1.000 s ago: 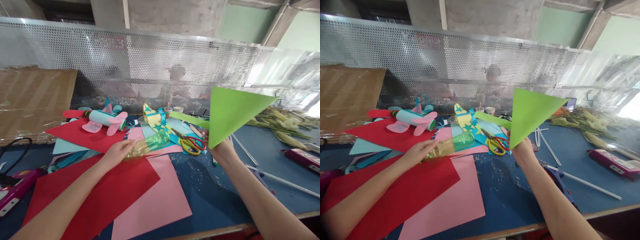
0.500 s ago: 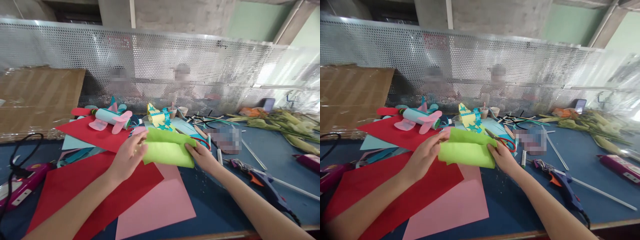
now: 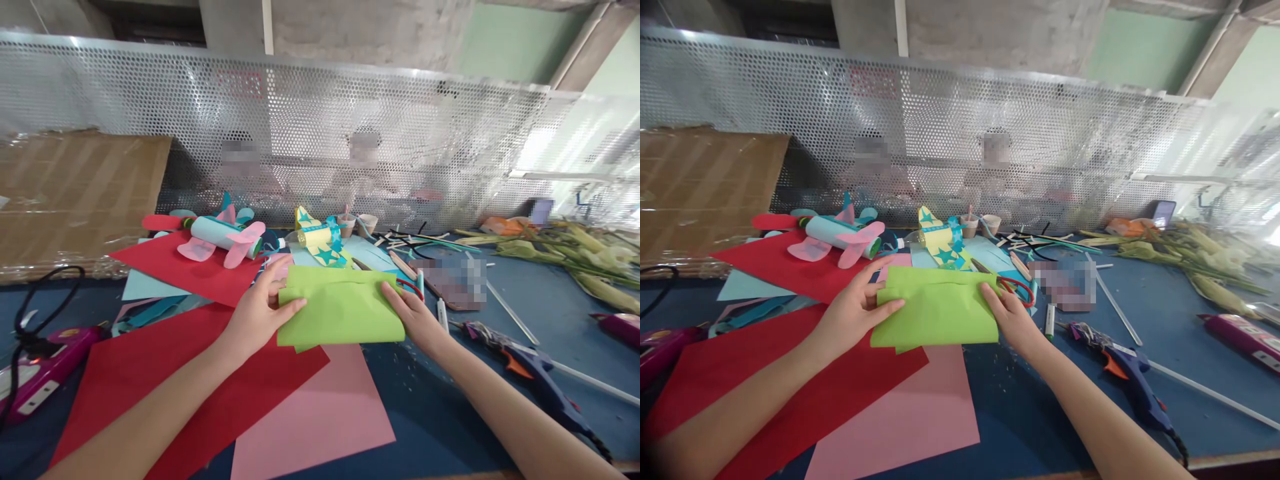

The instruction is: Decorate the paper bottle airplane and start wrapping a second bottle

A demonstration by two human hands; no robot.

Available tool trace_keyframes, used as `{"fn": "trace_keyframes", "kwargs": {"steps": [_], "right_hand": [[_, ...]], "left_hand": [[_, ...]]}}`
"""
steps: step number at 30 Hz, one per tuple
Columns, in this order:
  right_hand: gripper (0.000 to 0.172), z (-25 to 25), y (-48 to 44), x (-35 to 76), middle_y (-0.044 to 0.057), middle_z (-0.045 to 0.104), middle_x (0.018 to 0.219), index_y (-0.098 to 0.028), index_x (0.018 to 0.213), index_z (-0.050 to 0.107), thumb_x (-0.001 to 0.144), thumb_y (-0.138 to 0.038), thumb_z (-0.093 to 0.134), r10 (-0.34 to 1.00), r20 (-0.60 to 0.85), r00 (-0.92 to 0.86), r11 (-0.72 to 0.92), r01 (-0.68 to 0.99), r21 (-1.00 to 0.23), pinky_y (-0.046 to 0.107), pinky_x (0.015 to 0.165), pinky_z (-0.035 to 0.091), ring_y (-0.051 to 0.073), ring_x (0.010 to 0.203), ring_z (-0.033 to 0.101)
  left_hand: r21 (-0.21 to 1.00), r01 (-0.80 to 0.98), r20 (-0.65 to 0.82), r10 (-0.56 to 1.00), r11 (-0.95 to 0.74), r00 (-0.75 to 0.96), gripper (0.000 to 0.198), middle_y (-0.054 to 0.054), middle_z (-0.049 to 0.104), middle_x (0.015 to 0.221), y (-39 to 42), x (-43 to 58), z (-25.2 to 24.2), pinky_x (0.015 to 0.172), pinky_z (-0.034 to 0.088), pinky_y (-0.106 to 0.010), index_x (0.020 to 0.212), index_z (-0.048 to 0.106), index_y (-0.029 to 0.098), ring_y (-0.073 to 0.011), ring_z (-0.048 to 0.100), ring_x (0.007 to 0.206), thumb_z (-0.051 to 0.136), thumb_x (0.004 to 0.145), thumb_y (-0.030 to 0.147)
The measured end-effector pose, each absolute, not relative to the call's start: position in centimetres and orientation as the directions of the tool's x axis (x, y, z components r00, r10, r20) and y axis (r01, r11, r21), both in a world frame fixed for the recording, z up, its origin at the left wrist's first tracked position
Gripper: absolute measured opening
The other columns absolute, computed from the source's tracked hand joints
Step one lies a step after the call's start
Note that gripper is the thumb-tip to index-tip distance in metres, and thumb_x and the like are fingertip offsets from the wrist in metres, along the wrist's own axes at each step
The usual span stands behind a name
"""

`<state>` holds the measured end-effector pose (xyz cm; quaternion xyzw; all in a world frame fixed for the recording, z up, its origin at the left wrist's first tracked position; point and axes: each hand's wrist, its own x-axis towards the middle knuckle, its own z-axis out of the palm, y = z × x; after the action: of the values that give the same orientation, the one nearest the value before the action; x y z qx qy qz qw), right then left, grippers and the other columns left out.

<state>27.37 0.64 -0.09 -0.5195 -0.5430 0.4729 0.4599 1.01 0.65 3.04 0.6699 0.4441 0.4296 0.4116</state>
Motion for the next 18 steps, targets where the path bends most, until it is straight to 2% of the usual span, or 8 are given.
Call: {"fn": "trace_keyframes", "kwargs": {"steps": [3, 7, 10, 12, 14, 16, 18], "right_hand": [[0.054, 0.3, 0.3, 27.2, 0.007, 0.074, 0.080, -0.021, 0.083, 0.071, 0.066, -0.072, 0.067, 0.995, 0.030, -0.095, 0.036, 0.056, -0.998, 0.034, 0.068, 0.055, 0.025, 0.076, 0.069], [0.046, 0.2, 0.6, 27.0, 0.007, 0.074, 0.085, -0.020, 0.082, 0.070, 0.059, -0.058, 0.081, 0.980, 0.005, -0.198, 0.014, 0.044, -0.999, 0.035, 0.076, 0.054, 0.024, 0.083, 0.069], [0.043, -0.5, 1.2, 27.1, 0.003, 0.069, 0.067, -0.018, 0.067, 0.063, 0.055, -0.055, 0.083, 0.983, 0.001, -0.181, 0.027, 0.143, -0.989, 0.034, 0.066, 0.051, 0.020, 0.067, 0.064], [0.046, -1.0, 1.4, 27.2, 0.000, 0.062, 0.056, -0.019, 0.058, 0.057, 0.058, -0.059, 0.080, 0.995, 0.028, -0.096, 0.049, 0.229, -0.972, 0.030, 0.056, 0.045, 0.017, 0.057, 0.057], [0.047, -1.2, 1.5, 27.2, 0.000, 0.060, 0.054, -0.020, 0.057, 0.054, 0.061, -0.062, 0.075, 0.997, 0.061, -0.039, 0.070, 0.272, -0.960, 0.029, 0.051, 0.040, 0.016, 0.054, 0.053], [0.046, -1.0, 1.5, 27.2, 0.002, 0.062, 0.058, -0.021, 0.061, 0.057, 0.064, -0.064, 0.071, 0.995, 0.092, -0.031, 0.097, 0.266, -0.959, 0.029, 0.052, 0.040, 0.017, 0.056, 0.054], [0.045, -0.8, 1.4, 27.2, 0.003, 0.063, 0.061, -0.021, 0.064, 0.058, 0.064, -0.064, 0.070, 0.993, 0.121, -0.015, 0.120, 0.263, -0.957, 0.030, 0.052, 0.040, 0.019, 0.058, 0.055]], "left_hand": [[0.901, 0.342, 0.227, 0.961, -0.268, 0.156, 0.070, -0.010, 0.075, 0.102, 1.1, 0.8, 2.6, 0.077, 0.056, -0.038, 0.137, 0.041, 0.020, -0.0282, 0.072, 0.094, 0.069, 0.076, 0.042], [0.782, 0.523, 0.342, 0.935, -0.339, 0.095, 0.057, -0.001, 0.074, 0.079, 1.1, 0.6, 2.4, 0.072, 0.053, -0.034, 0.130, 0.048, 0.023, -0.0241, 0.072, 0.078, 0.065, 0.079, 0.041], [0.748, 0.591, 0.346, 0.937, -0.303, 0.042, 0.048, 0.003, 0.068, 0.064, 0.8, 0.7, 2.7, 0.066, 0.051, -0.032, 0.121, 0.054, 0.022, -0.0219, 0.068, 0.065, 0.064, 0.080, 0.045], [0.801, 0.544, 0.278, 0.960, -0.250, 0.031, 0.051, 0.003, 0.066, 0.060, 0.6, 0.8, 2.9, 0.062, 0.050, -0.032, 0.120, 0.055, 0.021, -0.0226, 0.067, 0.062, 0.064, 0.078, 0.050], [0.889, 0.408, 0.196, 0.978, -0.208, 0.070, 0.062, 0.000, 0.070, 0.071, 0.7, 1.0, 2.9, 0.063, 0.053, -0.033, 0.124, 0.051, 0.020, -0.0251, 0.070, 0.071, 0.068, 0.075, 0.053], [0.955, 0.240, 0.143, 0.979, -0.176, 0.147, 0.071, -0.005, 0.074, 0.093, 0.9, 1.1, 2.7, 0.072, 0.056, -0.035, 0.127, 0.047, 0.020, -0.0281, 0.071, 0.090, 0.074, 0.070, 0.052], [0.982, 0.122, 0.116, 0.967, -0.147, 0.226, 0.073, -0.009, 0.070, 0.114, 1.2, 1.0, 2.5, 0.082, 0.056, -0.037, 0.125, 0.047, 0.020, -0.0294, 0.066, 0.107, 0.079, 0.065, 0.048]]}}
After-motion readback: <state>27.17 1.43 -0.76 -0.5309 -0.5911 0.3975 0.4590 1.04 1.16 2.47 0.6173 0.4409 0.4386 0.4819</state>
